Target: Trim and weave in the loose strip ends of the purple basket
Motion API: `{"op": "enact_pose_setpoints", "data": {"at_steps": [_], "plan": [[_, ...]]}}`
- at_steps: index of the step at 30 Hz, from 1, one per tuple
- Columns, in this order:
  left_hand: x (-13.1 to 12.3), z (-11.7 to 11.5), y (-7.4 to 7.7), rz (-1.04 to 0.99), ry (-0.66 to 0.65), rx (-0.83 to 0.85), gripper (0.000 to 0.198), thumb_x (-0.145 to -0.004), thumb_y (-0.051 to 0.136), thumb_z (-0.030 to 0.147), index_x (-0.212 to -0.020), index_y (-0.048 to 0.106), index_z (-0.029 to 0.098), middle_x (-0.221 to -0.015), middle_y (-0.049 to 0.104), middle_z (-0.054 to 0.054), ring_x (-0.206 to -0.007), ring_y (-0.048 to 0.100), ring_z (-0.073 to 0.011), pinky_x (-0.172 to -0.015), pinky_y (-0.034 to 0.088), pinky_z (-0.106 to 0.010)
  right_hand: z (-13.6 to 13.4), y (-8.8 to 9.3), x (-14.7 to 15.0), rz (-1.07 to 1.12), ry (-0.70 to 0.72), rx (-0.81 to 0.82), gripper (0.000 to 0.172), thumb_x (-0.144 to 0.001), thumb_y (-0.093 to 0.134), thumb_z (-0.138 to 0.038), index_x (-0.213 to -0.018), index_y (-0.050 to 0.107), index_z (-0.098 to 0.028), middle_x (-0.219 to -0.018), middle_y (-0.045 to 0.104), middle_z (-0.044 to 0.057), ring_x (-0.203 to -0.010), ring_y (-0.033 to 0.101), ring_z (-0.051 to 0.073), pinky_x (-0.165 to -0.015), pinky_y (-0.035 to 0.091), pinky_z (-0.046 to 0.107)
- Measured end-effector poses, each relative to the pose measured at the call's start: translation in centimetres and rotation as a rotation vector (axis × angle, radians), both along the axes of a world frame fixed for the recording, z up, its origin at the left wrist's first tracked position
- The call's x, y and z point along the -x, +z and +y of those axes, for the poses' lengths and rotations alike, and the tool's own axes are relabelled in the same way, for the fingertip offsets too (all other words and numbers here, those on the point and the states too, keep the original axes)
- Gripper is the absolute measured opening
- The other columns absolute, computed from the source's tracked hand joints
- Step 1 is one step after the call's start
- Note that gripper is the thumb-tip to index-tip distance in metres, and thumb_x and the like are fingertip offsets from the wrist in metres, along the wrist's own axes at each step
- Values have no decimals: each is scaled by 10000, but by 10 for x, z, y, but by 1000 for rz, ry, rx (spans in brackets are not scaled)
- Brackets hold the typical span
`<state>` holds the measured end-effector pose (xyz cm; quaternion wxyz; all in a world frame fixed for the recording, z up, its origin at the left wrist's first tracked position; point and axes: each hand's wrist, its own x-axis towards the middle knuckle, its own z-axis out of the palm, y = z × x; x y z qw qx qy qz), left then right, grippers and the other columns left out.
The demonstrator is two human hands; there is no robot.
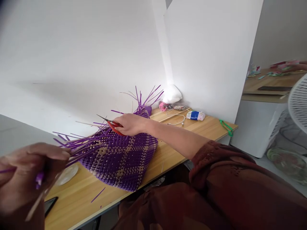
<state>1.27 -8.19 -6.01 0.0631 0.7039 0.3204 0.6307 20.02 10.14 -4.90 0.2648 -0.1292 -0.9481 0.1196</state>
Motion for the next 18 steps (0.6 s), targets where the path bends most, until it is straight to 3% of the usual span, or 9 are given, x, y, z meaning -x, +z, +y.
{"op": "enact_pose_setpoints", "data": {"at_steps": [3, 7, 12, 18], "plan": [[-2, -16, -20, 301, 148, -69, 183, -953, 592, 290, -899, 725, 176, -755, 700, -13, -531, 563, -86, -435, 393, -218, 1, -8, -2, -54, 14, -39, 152, -967, 435, -291, -879, 494, -181, -825, 617, 64, -686, 510, 156, -635, 346, 303], [0, -19, -41, 802, 212, -166, 214, -984, 551, 363, -1024, 682, 199, -729, 723, -15, -658, 677, -142, -583, 499, -250, -12, -13, -10, -147, -18, -54, 135, -934, 467, -279, -832, 431, -198, -807, 584, 48, -653, 471, 148, -610, 325, 305], [-3, -21, -59, 858, 256, -265, 215, -1003, 510, 326, -1069, 634, 163, -714, 717, -27, -650, 681, -158, -594, 478, -283, -15, -4, -9, -193, 17, 27, 288, -800, 677, -350, -790, 424, -212, -741, 571, -8, -620, 467, 124, -571, 317, 288], [-20, -32, -63, 821, 289, -293, 231, -1014, 481, 341, -1039, 636, 171, -697, 706, -20, -654, 669, -154, -622, 465, -294, -16, 5, 21, -295, 183, 113, 224, -749, 672, -181, -793, 454, -202, -766, 541, -15, -651, 463, 120, -584, 359, 278]]}}
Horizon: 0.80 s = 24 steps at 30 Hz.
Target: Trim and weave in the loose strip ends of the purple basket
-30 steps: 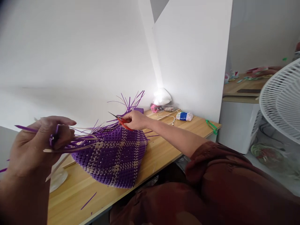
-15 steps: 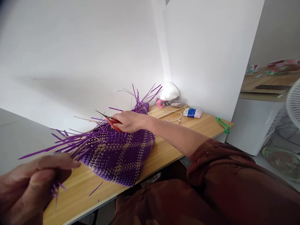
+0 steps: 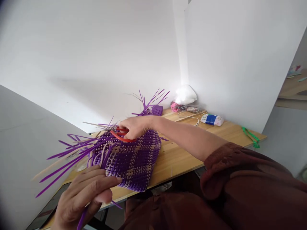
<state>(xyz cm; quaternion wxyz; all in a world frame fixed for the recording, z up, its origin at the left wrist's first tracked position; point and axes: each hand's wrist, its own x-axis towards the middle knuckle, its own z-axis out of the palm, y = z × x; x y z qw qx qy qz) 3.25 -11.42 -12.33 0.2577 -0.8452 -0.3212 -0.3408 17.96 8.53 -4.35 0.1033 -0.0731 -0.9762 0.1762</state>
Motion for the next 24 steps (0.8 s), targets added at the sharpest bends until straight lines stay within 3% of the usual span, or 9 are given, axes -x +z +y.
{"op": "enact_pose_setpoints", "data": {"at_steps": [5, 9, 14, 24], "plan": [[6, -3, -4, -29, 12, -18, 228, -1012, 491, 323, -1035, 650, 161, -722, 698, -36, -695, 667, -154, -654, 463, -292, -1, -5, 11, 84, 131, 355, 260, -739, 738, -200, -820, 491, -182, -730, 503, -46, -653, 467, 102, -602, 391, 256], [31, 5, -5, -47, 78, -49, 167, -982, 565, 266, -1057, 664, 153, -742, 690, -31, -681, 647, -134, -684, 467, -275, -2, -11, 5, 225, 10, 398, 326, -662, 811, -202, -840, 539, -170, -724, 539, -50, -656, 489, 101, -598, 388, 249], [57, 25, 2, -73, 112, -102, 137, -953, 602, 186, -1079, 651, 165, -784, 718, -29, -674, 649, -131, -681, 478, -258, -12, -15, 1, 408, -133, 585, 318, -659, 821, -204, -833, 560, -158, -720, 549, -53, -630, 494, 86, -598, 402, 238], [59, 46, 7, -64, 168, -92, 82, -950, 612, 220, -1011, 659, 192, -782, 734, -17, -660, 671, -133, -657, 488, -238, -10, -22, 3, 559, -229, 748, 420, -568, 886, -156, -835, 562, -159, -689, 551, -76, -591, 474, 68, -559, 402, 210]]}}
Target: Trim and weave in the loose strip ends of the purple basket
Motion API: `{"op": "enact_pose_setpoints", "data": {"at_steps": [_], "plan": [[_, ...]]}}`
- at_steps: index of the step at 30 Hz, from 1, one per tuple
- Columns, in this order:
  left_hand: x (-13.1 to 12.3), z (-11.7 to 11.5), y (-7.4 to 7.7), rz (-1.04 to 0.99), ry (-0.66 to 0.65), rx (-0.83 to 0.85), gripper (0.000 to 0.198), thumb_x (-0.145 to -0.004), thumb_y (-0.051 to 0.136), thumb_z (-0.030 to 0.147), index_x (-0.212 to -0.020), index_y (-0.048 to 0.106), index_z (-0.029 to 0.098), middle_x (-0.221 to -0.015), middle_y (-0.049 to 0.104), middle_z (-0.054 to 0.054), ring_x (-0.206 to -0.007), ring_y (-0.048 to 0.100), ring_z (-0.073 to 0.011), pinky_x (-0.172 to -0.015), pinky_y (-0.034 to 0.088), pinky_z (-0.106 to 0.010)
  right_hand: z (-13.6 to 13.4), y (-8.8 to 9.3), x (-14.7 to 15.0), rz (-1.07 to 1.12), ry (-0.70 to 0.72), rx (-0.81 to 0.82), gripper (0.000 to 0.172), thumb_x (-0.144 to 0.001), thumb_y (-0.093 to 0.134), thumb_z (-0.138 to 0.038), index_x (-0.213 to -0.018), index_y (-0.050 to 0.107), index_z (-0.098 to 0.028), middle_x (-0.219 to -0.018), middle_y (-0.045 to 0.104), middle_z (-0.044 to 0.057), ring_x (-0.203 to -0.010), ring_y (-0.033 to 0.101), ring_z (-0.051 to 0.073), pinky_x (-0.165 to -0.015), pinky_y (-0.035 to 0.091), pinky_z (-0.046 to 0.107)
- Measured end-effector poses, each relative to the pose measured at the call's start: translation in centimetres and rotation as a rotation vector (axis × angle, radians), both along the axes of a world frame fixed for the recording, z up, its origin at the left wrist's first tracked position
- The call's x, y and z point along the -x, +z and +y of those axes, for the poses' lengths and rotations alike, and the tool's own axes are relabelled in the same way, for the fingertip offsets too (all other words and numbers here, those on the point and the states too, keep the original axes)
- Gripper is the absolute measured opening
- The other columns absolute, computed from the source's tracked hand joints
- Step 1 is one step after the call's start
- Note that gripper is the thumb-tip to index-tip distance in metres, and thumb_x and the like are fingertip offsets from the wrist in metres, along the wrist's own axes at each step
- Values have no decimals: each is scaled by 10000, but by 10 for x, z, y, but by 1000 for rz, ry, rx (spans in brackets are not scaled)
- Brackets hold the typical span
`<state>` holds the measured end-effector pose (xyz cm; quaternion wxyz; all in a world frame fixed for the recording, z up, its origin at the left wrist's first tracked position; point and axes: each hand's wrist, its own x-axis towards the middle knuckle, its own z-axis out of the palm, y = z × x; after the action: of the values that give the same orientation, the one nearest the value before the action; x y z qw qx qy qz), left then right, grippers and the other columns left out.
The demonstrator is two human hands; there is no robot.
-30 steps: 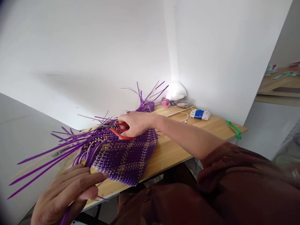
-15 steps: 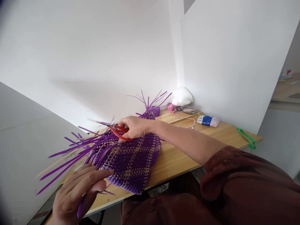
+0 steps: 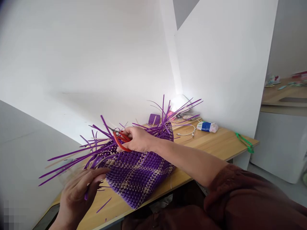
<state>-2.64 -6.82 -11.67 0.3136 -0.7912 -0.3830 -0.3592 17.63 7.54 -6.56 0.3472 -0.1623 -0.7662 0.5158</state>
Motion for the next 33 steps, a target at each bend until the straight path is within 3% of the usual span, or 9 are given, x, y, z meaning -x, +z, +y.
{"op": "enact_pose_setpoints", "data": {"at_steps": [5, 11, 18, 24, 33], "plan": [[-2, 2, -2, 14, 57, 26, 98, -927, 640, 178, -1023, 656, 186, -796, 726, -17, -678, 654, -131, -680, 467, -252, -3, 1, 2, 86, -6, 96, 423, -576, 856, -82, -890, 580, -143, -701, 574, -71, -600, 498, 63, -554, 401, 194], [-9, 0, -6, 58, 66, -13, 80, -923, 650, 201, -996, 668, 177, -714, 697, -9, -607, 620, -127, -625, 432, -256, -8, 6, 0, -3, 65, 64, 223, -681, 746, -49, -789, 568, -128, -685, 555, -61, -584, 493, 58, -578, 401, 205], [-14, -1, -10, 38, 68, -5, 78, -934, 635, 210, -999, 660, 178, -738, 711, -8, -613, 630, -124, -635, 449, -257, -7, 2, 4, -82, 215, 56, 323, -608, 828, -101, -817, 584, -134, -695, 563, -69, -596, 502, 64, -563, 392, 199], [-13, -1, -11, 18, 63, 12, 75, -931, 643, 226, -983, 675, 183, -728, 699, -15, -623, 619, -124, -654, 448, -252, -14, 5, 5, 48, 40, 136, 322, -658, 723, 31, -896, 583, -134, -683, 581, -68, -599, 527, 68, -569, 423, 195], [-13, -6, -7, 22, 51, 52, 101, -902, 664, 168, -1002, 670, 182, -742, 675, -9, -649, 604, -139, -679, 442, -262, -3, -4, 1, 87, 321, -58, 248, -764, 683, -102, -922, 506, -172, -748, 544, -57, -657, 533, 93, -620, 436, 238]]}}
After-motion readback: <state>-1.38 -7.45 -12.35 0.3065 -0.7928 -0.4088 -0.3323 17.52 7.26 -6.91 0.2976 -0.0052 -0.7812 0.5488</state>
